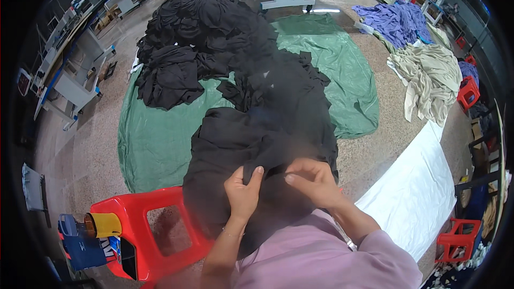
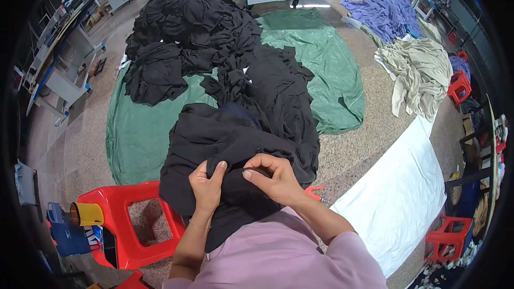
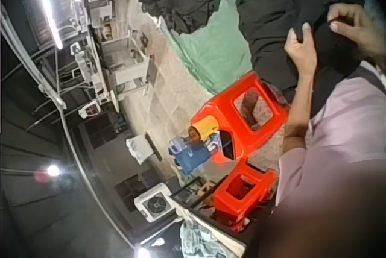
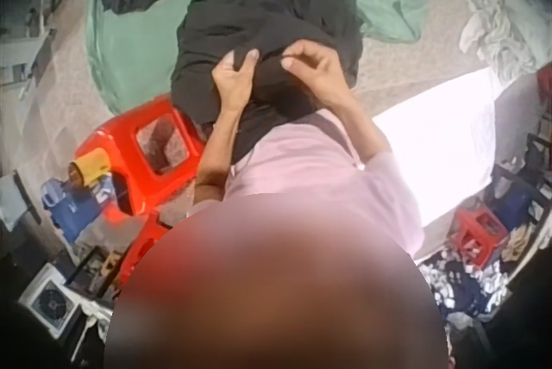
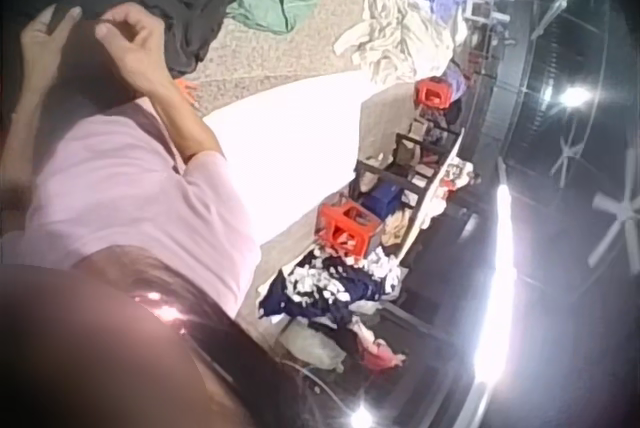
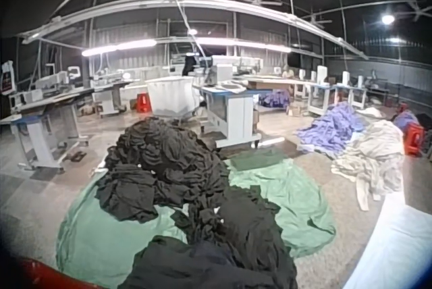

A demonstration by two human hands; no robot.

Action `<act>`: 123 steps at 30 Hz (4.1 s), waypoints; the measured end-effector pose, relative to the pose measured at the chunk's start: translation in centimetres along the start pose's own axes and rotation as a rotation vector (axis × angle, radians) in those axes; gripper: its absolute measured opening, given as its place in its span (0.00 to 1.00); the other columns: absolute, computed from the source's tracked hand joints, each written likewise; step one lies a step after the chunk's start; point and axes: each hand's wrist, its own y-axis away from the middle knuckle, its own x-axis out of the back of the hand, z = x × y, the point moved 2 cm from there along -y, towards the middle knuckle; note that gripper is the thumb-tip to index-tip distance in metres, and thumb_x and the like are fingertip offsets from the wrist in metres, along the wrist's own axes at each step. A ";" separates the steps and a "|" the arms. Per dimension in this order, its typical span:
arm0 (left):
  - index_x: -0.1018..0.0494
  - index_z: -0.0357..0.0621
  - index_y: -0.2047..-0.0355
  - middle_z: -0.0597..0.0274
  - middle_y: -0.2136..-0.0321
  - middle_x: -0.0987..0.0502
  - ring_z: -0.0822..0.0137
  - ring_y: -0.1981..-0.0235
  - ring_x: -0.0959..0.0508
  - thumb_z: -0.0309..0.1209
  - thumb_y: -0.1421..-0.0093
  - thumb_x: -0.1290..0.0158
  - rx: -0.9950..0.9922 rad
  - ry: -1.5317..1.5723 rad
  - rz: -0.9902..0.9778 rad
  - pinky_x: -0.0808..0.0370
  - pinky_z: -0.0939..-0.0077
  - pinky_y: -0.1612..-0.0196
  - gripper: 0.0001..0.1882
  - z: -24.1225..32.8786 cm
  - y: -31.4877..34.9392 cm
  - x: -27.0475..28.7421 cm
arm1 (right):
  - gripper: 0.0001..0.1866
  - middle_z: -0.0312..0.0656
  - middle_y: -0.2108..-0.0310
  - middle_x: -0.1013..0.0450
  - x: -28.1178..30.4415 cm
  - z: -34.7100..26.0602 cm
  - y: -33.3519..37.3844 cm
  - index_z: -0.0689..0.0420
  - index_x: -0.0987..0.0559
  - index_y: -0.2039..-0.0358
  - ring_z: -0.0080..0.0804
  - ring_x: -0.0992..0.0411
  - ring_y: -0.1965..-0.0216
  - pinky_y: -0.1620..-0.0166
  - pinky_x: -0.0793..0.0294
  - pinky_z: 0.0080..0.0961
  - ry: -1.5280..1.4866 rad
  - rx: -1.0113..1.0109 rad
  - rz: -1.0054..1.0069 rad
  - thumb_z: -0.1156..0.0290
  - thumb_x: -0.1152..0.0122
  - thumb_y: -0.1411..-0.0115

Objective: The person is inspecting and trimming loose threads from black fabric pieces in a factory setting.

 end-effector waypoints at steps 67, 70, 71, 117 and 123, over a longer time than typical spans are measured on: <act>0.21 0.35 0.67 0.67 0.71 0.21 0.80 0.72 0.25 0.24 0.40 0.44 0.482 0.480 -0.142 0.29 0.85 0.67 0.04 -0.5 3.2 0.2 | 0.09 0.43 0.72 0.28 -1.1 0.9 0.1 0.62 0.21 0.65 0.38 0.26 0.72 0.70 0.28 0.28 0.624 0.488 -0.089 0.82 0.37 0.49; 0.21 0.35 0.67 0.68 0.72 0.22 0.80 0.72 0.26 0.24 0.39 0.44 0.358 0.385 -0.112 0.30 0.85 0.67 0.04 -0.6 3.5 0.0 | 0.10 0.43 0.72 0.28 -1.1 0.7 0.0 0.61 0.21 0.65 0.40 0.26 0.72 0.70 0.27 0.29 0.660 0.485 -0.081 0.82 0.37 0.49; 0.21 0.35 0.67 0.69 0.72 0.22 0.81 0.72 0.27 0.24 0.39 0.43 0.357 0.390 -0.107 0.30 0.85 0.67 0.04 -0.8 3.5 -0.1 | 0.10 0.43 0.72 0.28 -1.1 0.7 0.1 0.61 0.21 0.65 0.40 0.26 0.72 0.70 0.27 0.29 0.661 0.484 -0.079 0.82 0.37 0.49; 0.24 0.33 0.69 0.67 0.77 0.26 0.77 0.74 0.28 0.21 0.46 0.45 -0.056 -0.084 -0.237 0.31 0.82 0.69 0.04 0.2 3.3 0.3 | 0.07 0.37 0.71 0.24 0.2 3.0 -0.7 0.64 0.19 0.66 0.22 0.28 0.68 0.63 0.29 0.22 0.280 -0.095 -0.142 0.73 0.38 0.42; 0.21 0.34 0.68 0.72 0.72 0.23 0.82 0.72 0.28 0.21 0.43 0.45 0.325 0.343 -0.085 0.30 0.86 0.67 0.05 -1.8 3.4 0.2 | 0.09 0.28 0.73 0.29 -1.3 5.1 -0.9 0.61 0.22 0.58 0.13 0.35 0.71 0.68 0.35 0.13 0.125 -0.054 -0.126 0.72 0.41 0.37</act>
